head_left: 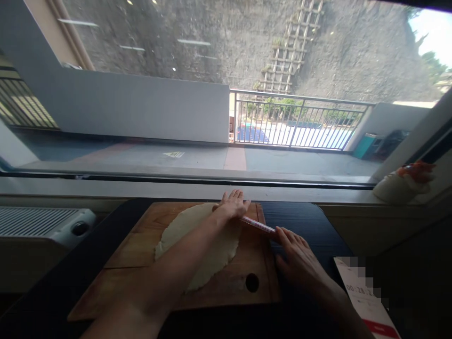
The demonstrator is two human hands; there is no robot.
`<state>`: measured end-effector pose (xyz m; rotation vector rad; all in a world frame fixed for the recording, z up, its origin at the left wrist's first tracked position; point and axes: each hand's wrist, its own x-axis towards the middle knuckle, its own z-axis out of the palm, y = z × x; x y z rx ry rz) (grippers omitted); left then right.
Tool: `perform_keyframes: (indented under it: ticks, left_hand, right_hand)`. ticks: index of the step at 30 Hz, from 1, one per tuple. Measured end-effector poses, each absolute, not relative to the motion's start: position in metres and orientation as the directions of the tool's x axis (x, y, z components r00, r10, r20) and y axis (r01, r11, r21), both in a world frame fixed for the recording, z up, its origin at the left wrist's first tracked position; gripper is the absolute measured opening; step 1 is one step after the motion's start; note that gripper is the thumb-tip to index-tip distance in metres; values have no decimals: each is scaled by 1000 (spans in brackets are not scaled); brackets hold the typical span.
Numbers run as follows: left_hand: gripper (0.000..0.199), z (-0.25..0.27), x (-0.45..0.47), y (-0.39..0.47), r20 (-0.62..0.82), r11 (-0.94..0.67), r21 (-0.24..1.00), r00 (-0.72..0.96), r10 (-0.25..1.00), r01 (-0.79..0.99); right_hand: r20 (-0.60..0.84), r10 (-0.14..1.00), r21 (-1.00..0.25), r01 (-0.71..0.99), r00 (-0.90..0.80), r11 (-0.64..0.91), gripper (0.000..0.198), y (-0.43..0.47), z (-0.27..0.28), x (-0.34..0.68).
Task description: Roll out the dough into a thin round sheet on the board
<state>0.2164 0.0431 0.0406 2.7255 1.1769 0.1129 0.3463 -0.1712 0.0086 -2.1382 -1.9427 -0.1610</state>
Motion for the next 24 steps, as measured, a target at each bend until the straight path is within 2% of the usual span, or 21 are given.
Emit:
perform_keyframes:
  ticks: [5, 8, 12, 14, 16, 19, 24]
  left_hand:
    - [61, 20, 157, 5, 100, -732, 131, 726, 681, 668]
    - [59, 17, 146, 3, 129, -769, 87, 758, 639, 634]
    - [62, 29, 201, 43, -33, -698, 142, 708, 705, 702]
    - [64, 37, 231, 62, -69, -658, 162, 674, 736, 735]
    - [63, 41, 243, 69, -64, -640, 171, 656, 752, 750]
    - [61, 34, 215, 48, -20, -642, 171, 655, 756, 747]
    - [58, 18, 133, -15, 195, -720, 64, 699, 688, 691]
  right_hand:
    - [281, 960, -97, 995, 12, 16, 70, -206, -2, 325]
    - [272, 962, -94, 996, 16, 10, 69, -207, -7, 323]
    - [218, 953, -120, 975, 210, -188, 63, -157, 0, 348]
    - [162, 937, -135, 948, 308, -288, 62, -131, 8, 362]
    - [125, 933, -146, 936, 339, -320, 62, -121, 14, 367]
    - [180, 952, -136, 965, 247, -225, 59, -145, 10, 349]
    - [385, 923, -77, 996, -15, 48, 68, -218, -2, 306]
